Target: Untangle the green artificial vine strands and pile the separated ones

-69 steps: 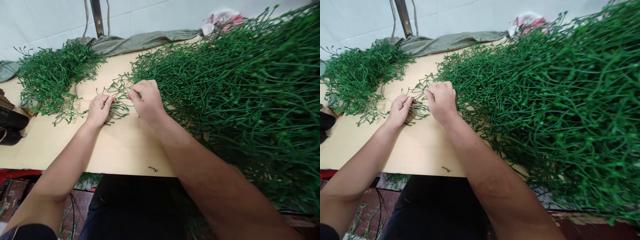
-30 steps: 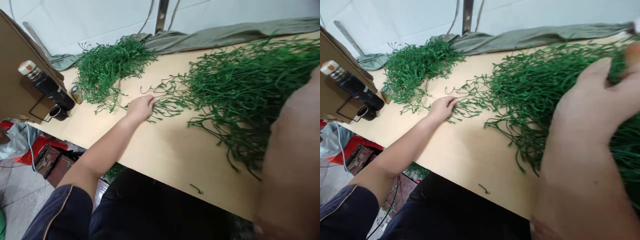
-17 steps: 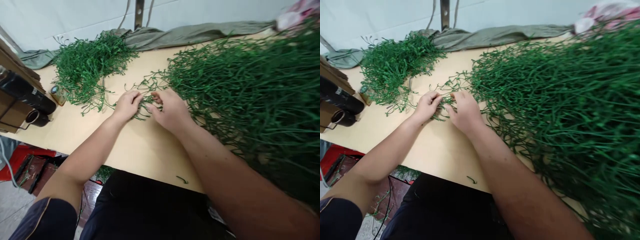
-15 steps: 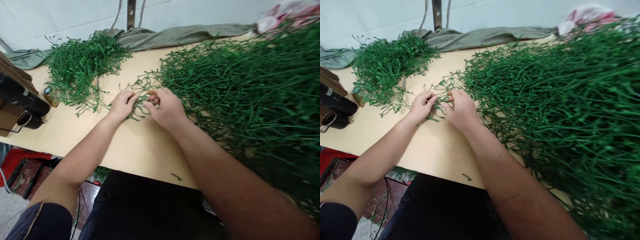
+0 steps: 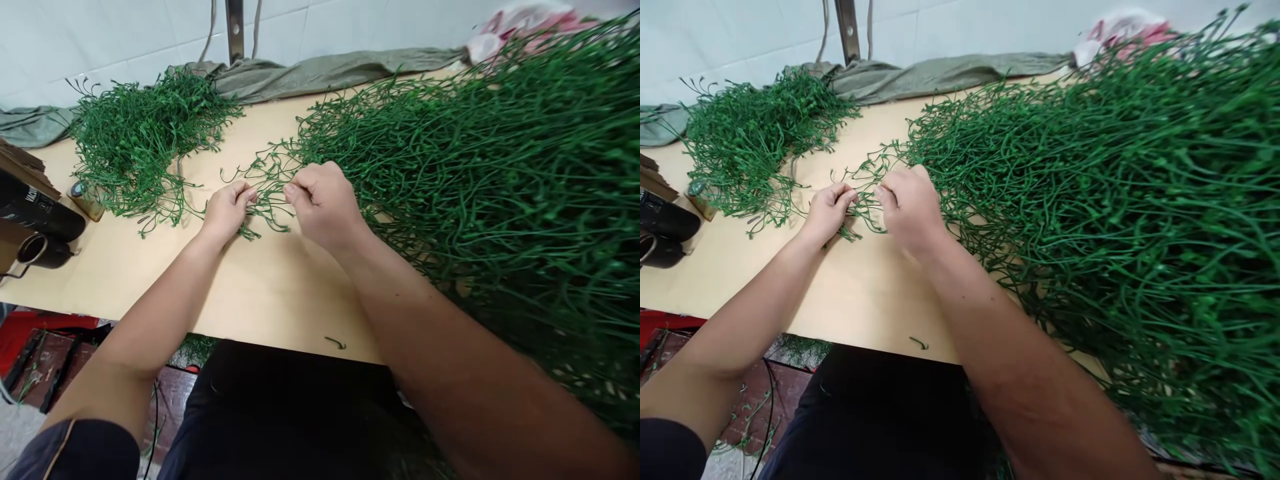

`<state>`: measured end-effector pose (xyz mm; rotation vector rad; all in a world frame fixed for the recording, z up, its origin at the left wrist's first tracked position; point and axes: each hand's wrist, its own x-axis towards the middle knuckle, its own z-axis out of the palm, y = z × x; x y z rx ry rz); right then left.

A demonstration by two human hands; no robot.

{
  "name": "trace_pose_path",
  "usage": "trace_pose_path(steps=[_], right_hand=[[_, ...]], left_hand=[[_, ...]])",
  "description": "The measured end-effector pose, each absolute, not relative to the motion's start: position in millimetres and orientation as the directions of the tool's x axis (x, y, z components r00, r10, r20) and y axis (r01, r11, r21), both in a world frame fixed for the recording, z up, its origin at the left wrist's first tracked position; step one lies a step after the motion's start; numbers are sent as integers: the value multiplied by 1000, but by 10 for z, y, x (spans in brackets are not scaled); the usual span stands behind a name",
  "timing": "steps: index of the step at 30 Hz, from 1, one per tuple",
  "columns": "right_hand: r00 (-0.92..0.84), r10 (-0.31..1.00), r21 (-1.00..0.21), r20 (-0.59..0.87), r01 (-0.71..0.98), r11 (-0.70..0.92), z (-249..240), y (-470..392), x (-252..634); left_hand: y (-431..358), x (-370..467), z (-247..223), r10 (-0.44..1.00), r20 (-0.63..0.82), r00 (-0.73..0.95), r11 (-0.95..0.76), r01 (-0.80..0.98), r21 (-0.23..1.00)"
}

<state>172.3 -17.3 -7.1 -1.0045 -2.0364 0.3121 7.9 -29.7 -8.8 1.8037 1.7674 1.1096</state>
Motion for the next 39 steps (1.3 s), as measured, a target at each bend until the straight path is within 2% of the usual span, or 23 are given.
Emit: trace_pose_path(steps=[2, 5, 8, 11, 13, 16, 19, 22, 24, 27, 29, 34, 39], right_hand=[[-357, 692, -497, 627, 501, 708, 44, -282, 1714], [-355, 594, -470, 722, 377, 798, 279, -502, 1727], [-159, 609, -552, 777, 291, 781, 402, -543, 1839], [202, 713, -714, 671, 435, 549, 305, -287, 2058], [325, 686, -710, 651, 582, 397, 186, -65, 2224], [440, 614, -674, 656, 708, 213, 65, 128, 2383], [339, 659, -585, 671, 788, 190, 34, 118, 2360], [58, 749, -483, 661, 796, 365, 26, 13, 2208], [-114, 766, -471, 633, 728, 498, 11, -72, 2063], [-289, 757, -508, 586, 597, 621, -15, -196, 1829], [-363, 759, -550, 540, 530, 645, -22, -255, 1712], [-397, 830, -731, 392, 414, 543, -4, -282, 1672], [-438, 785, -718, 439, 354, 599, 52, -283, 1732]], left_hand=[[-267, 63, -93, 958, 256, -126, -114, 653, 749], [-189, -18, -108, 934, 230, -272, -6, 633, 774], [-123, -105, -119, 894, 205, -399, 59, 558, 828], [-130, -107, -105, 891, 207, -403, 13, 479, 878], [-171, -54, -78, 905, 215, -368, -46, 418, 907], [-245, 59, -24, 933, 239, -268, -132, 361, 923], [-294, 147, 24, 945, 274, -179, -195, 365, 910], [-310, 181, 41, 945, 298, -138, -228, 378, 897], [-313, 187, 38, 944, 306, -120, -242, 378, 894], [-328, 201, 34, 946, 312, -88, -261, 367, 893], [-348, 216, 40, 948, 309, -73, -265, 357, 896], [-392, 241, 59, 953, 290, -81, -236, 398, 886], [-344, 215, -20, 956, 278, -90, -214, 434, 875]])
